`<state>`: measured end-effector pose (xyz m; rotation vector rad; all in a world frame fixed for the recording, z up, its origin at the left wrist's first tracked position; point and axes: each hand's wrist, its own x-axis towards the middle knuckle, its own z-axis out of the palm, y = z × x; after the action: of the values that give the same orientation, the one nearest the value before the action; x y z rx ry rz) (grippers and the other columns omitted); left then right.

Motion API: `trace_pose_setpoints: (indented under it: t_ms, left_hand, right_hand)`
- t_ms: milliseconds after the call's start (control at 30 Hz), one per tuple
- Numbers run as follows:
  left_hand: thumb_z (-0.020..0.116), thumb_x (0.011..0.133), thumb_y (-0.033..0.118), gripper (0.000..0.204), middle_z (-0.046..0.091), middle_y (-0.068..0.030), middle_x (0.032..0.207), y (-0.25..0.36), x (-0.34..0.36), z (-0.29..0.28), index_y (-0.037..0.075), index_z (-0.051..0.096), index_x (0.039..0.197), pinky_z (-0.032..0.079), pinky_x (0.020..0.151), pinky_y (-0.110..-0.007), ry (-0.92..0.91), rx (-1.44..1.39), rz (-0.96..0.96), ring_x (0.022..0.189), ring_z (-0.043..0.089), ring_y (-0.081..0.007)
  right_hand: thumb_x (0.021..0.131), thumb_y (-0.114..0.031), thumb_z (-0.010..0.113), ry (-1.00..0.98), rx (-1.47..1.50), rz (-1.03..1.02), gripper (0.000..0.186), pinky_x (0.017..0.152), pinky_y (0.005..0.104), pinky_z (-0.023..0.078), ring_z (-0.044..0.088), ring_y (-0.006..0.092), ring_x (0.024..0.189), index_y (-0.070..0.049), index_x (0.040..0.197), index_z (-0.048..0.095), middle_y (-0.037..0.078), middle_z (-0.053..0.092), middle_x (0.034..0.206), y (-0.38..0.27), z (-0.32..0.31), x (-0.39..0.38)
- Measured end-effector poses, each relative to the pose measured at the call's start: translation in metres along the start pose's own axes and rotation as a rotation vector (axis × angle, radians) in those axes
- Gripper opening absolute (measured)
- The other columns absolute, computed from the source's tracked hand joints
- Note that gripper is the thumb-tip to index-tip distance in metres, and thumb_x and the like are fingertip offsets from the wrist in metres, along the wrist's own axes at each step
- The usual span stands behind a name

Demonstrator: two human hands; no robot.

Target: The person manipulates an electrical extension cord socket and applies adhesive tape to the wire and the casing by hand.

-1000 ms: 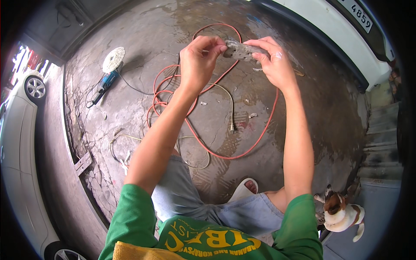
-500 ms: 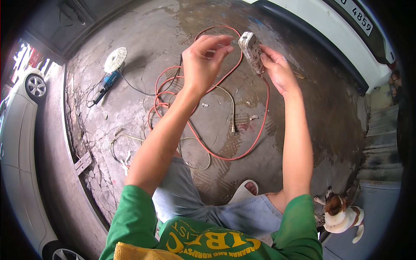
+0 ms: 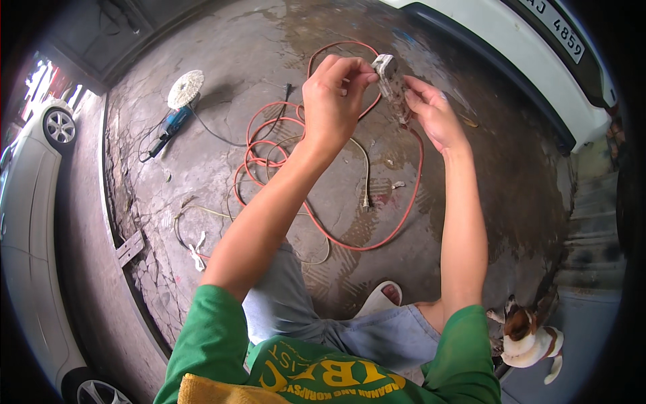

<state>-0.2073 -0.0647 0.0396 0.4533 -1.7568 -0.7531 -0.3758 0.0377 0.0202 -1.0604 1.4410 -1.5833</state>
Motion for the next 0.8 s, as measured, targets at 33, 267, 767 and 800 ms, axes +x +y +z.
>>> trace_pose_setpoints:
  t_ms: [33, 267, 767, 800]
  left_hand:
    - [0.075, 0.08, 0.003, 0.012, 0.068, -0.0042, 0.086, 0.003, 0.0, 0.002, 0.004, 0.072, 0.092, 0.053, 0.067, -0.028, 0.019, -0.011, 0.011, 0.074, 0.065, -0.0136]
    - [0.075, 0.079, 0.003, 0.013, 0.068, -0.0032, 0.087, 0.006, 0.007, -0.009, 0.007, 0.073, 0.091, 0.051, 0.064, -0.029, -0.094, 0.021, 0.097, 0.075, 0.063, -0.0143]
    - [0.073, 0.081, 0.002, 0.013, 0.066, -0.0048, 0.089, -0.008, 0.004, -0.001, 0.005, 0.07, 0.093, 0.054, 0.064, -0.029, -0.079, 0.049, 0.11, 0.077, 0.066, -0.0166]
    - [0.073, 0.081, 0.002, 0.014, 0.066, -0.0048, 0.09, -0.009, 0.003, -0.001, 0.005, 0.07, 0.094, 0.054, 0.064, -0.029, -0.09, 0.055, 0.104, 0.077, 0.066, -0.0167]
  right_hand:
    - [0.098, -0.017, 0.059, -0.005, 0.016, 0.017, 0.04, 0.086, 0.026, 0.045, 0.056, 0.0091, 0.098, 0.002, 0.133, 0.054, 0.002, 0.064, 0.111, 0.002, -0.004, 0.0]
    - [0.098, -0.018, 0.059, -0.073, -0.049, 0.028, 0.041, 0.089, 0.0256, 0.045, 0.057, 0.0104, 0.101, 0.002, 0.133, 0.055, 0.003, 0.064, 0.113, 0.001, -0.013, 0.001]
    - [0.098, -0.018, 0.058, -0.049, -0.098, 0.069, 0.038, 0.071, 0.0264, 0.048, 0.057, 0.0085, 0.085, 0.0, 0.131, 0.057, 0.001, 0.066, 0.101, 0.001, -0.009, -0.001]
    - [0.098, -0.018, 0.059, -0.04, -0.085, 0.078, 0.038, 0.072, 0.0262, 0.048, 0.057, 0.0085, 0.085, 0.0, 0.131, 0.056, 0.001, 0.066, 0.101, 0.003, -0.008, 0.0]
